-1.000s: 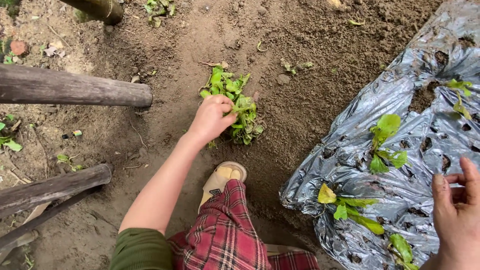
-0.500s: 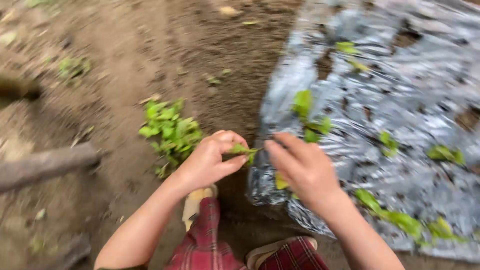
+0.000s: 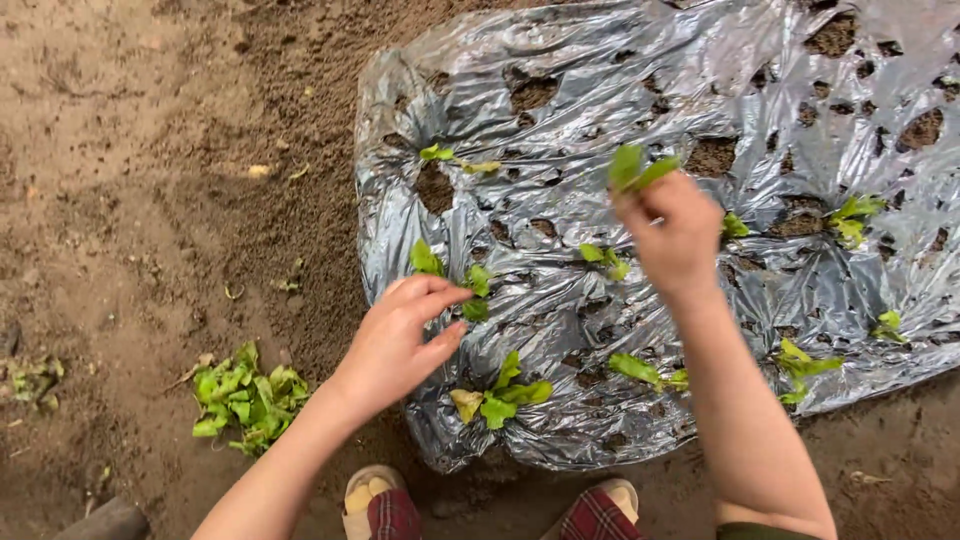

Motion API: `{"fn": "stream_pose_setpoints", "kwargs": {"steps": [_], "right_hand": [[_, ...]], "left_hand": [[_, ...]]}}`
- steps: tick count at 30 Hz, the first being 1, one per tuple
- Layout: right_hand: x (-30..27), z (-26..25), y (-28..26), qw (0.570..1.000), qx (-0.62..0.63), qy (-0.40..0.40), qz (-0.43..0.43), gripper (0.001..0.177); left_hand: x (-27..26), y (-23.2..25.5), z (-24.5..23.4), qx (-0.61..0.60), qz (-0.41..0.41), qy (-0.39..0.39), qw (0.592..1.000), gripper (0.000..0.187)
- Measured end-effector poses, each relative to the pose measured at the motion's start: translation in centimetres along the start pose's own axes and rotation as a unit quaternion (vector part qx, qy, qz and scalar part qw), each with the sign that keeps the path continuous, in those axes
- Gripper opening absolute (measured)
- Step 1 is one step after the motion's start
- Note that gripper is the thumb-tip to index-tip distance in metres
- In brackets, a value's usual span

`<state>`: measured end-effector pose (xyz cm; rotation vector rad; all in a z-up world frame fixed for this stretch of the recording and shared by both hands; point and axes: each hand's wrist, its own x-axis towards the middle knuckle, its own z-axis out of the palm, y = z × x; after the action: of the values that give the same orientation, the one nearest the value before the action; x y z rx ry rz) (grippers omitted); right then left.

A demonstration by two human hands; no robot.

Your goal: Planting seedlings into a garden bed through holes in a plastic mulch sheet

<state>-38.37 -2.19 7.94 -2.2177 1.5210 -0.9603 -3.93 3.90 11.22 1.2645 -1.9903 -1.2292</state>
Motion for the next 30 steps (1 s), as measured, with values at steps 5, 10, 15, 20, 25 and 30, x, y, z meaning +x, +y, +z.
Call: {"fn": "stream_pose_setpoints", "kwargs": {"steps": [5, 10, 15, 20, 25, 30], "right_hand": [[2.1, -3.2, 6.2, 0.951, 0.179, 0.107, 0.228, 0.016], [3.0, -1.0, 11.1, 0.943, 0.196, 0.117, 0.242, 0.019], [2.4, 0.9, 15.9, 0.941, 0.157, 0.113, 0.278, 0.007], [1.9, 1.6, 17.4, 0.959, 0.056, 0.063, 0.272, 0.017], [2.3, 3.2, 16.8, 0.963, 0.017, 0.052, 0.263, 0.015], [2.6, 3.9, 17.3, 0.969, -0.031, 0.007, 0.246, 0.010]], "left_hand": [[11.4, -0.9, 7.2, 0.191, 0.157, 0.035, 0.968, 0.030], [23.5, -5.3, 17.9, 0.285, 0.192, 0.173, 0.923, 0.019], [26.6, -4.7, 21.7, 0.362, 0.141, 0.216, 0.896, 0.013], [27.0, -3.6, 21.9, 0.410, 0.040, 0.091, 0.907, 0.012], [27.3, -3.0, 22.2, 0.448, -0.006, 0.043, 0.893, 0.026], [28.3, -4.7, 24.1, 0.467, -0.023, 0.078, 0.881, 0.028]]}}
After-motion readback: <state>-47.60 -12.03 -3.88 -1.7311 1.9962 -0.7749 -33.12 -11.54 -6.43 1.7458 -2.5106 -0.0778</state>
